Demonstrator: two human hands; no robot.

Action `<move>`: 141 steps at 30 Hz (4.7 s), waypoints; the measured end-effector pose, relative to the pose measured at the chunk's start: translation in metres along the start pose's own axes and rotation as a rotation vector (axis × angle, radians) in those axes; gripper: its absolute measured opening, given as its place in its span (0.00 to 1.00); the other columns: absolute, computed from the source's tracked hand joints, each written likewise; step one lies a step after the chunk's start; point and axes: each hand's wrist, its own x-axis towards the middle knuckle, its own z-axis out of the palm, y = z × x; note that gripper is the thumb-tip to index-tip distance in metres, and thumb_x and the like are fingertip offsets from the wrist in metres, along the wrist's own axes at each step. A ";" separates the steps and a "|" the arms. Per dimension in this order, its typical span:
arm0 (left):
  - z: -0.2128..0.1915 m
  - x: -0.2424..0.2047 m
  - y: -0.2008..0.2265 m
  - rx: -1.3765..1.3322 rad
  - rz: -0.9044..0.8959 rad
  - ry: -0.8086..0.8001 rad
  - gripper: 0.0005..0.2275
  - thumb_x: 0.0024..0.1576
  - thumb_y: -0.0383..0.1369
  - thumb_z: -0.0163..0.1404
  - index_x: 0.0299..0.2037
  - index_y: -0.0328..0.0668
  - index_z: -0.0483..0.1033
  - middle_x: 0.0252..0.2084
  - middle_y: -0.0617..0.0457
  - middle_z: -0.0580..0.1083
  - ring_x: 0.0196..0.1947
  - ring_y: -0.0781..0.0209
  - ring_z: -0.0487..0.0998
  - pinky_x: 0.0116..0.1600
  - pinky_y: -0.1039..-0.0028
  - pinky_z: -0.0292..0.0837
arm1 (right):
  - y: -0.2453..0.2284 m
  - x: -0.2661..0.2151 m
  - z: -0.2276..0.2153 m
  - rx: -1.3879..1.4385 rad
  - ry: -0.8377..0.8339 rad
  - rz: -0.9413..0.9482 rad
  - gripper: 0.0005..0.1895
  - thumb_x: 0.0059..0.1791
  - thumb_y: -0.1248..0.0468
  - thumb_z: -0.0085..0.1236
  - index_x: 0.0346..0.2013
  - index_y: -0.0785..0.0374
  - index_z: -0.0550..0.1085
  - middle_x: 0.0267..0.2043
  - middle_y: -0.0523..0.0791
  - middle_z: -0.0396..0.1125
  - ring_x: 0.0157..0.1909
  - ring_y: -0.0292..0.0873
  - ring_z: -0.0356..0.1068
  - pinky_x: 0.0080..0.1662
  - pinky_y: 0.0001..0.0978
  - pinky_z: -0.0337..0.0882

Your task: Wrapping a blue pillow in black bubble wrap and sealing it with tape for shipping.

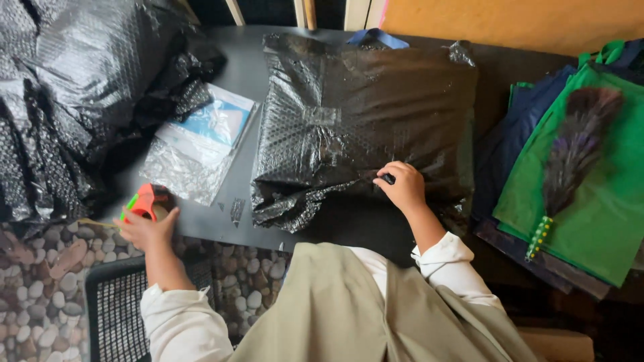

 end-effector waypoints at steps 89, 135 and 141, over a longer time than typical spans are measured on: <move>0.016 -0.306 0.097 -1.039 0.865 -1.092 0.51 0.36 0.32 0.75 0.71 0.29 0.55 0.66 0.33 0.65 0.70 0.42 0.64 0.72 0.55 0.60 | -0.146 -0.046 -0.123 0.445 0.005 -0.264 0.12 0.51 0.62 0.63 0.48 0.59 0.82 0.42 0.49 0.74 0.42 0.50 0.77 0.45 0.38 0.76; 0.002 -0.308 0.082 -1.112 0.930 -0.361 0.55 0.29 0.32 0.79 0.69 0.33 0.55 0.66 0.37 0.61 0.67 0.40 0.66 0.68 0.52 0.65 | -0.186 -0.055 -0.083 0.874 0.123 -0.050 0.13 0.46 0.73 0.69 0.44 0.73 0.79 0.46 0.55 0.72 0.41 0.46 0.79 0.43 0.32 0.80; -0.005 -0.305 0.090 -1.074 1.030 -0.270 0.52 0.34 0.34 0.77 0.69 0.32 0.56 0.65 0.34 0.61 0.66 0.35 0.66 0.67 0.46 0.62 | -0.185 -0.050 -0.083 0.896 0.104 -0.028 0.14 0.46 0.71 0.69 0.45 0.74 0.79 0.45 0.56 0.72 0.40 0.46 0.78 0.42 0.32 0.80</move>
